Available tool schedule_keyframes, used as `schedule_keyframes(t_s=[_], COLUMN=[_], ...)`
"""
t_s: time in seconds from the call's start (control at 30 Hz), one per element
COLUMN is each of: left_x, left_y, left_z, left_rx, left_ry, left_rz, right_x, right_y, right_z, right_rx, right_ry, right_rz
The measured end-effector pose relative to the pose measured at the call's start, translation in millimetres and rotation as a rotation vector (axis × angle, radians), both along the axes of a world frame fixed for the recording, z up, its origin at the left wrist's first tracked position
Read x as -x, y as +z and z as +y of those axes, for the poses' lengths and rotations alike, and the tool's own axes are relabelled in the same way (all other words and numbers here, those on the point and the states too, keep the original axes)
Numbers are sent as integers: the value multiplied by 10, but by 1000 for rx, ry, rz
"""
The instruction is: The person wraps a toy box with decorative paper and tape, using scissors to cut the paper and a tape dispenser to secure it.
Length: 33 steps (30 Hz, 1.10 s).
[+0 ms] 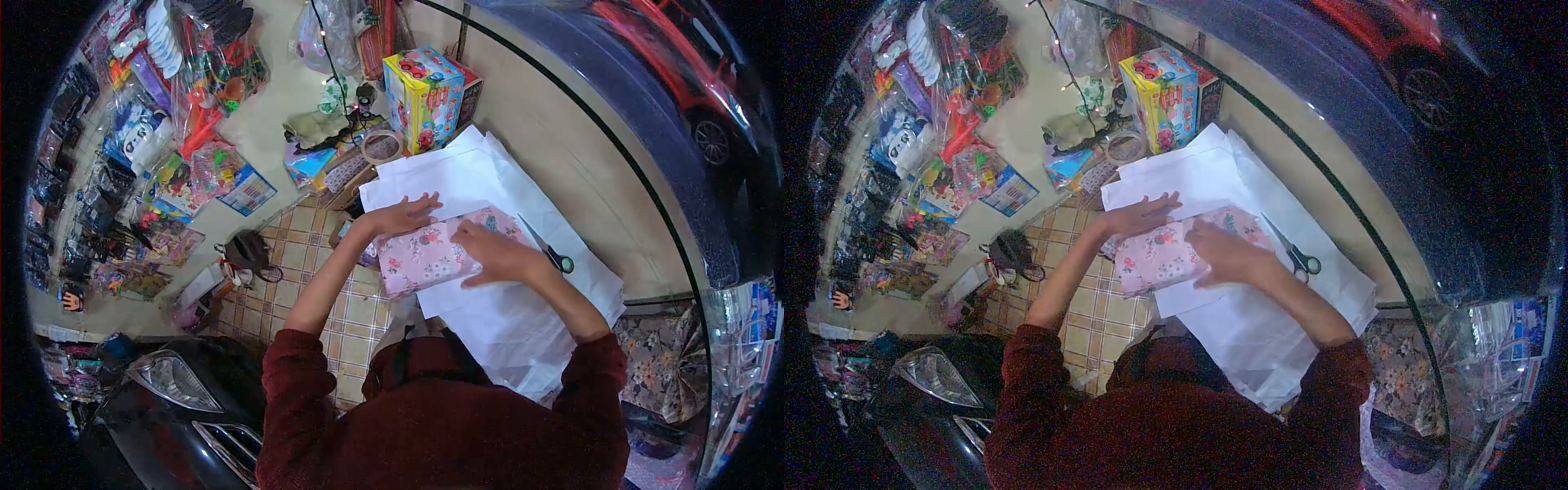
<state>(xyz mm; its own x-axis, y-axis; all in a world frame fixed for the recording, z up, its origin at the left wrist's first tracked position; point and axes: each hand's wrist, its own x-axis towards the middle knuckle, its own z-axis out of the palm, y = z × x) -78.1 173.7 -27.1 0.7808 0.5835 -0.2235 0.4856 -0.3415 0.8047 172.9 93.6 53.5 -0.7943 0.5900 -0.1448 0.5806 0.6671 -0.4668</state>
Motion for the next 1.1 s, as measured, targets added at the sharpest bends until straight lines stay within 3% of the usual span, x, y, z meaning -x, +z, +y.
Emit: schedule_keyframes(t_s=[0.23, 0.33, 0.43, 0.93, 1.1], left_x=[-5, -19, -20, -59, -48], left_y=[23, 61, 20, 107, 34], left_z=[37, 32, 65, 176, 136], left_rx=[-48, -32, -76, -163, -149], left_ry=[-4, 30, 43, 20, 34], left_rz=[14, -18, -80, -42, -108], right_x=[225, 302, 294, 308, 166], right_y=[-235, -510, -539, -458, -179], right_z=[-235, -354, -366, -367, -168], right_rx=[-431, -798, -915, -1012, -596], right_ry=[-58, -133, -94, -41, 33], right_rz=[-340, -337, -373, -446, -219])
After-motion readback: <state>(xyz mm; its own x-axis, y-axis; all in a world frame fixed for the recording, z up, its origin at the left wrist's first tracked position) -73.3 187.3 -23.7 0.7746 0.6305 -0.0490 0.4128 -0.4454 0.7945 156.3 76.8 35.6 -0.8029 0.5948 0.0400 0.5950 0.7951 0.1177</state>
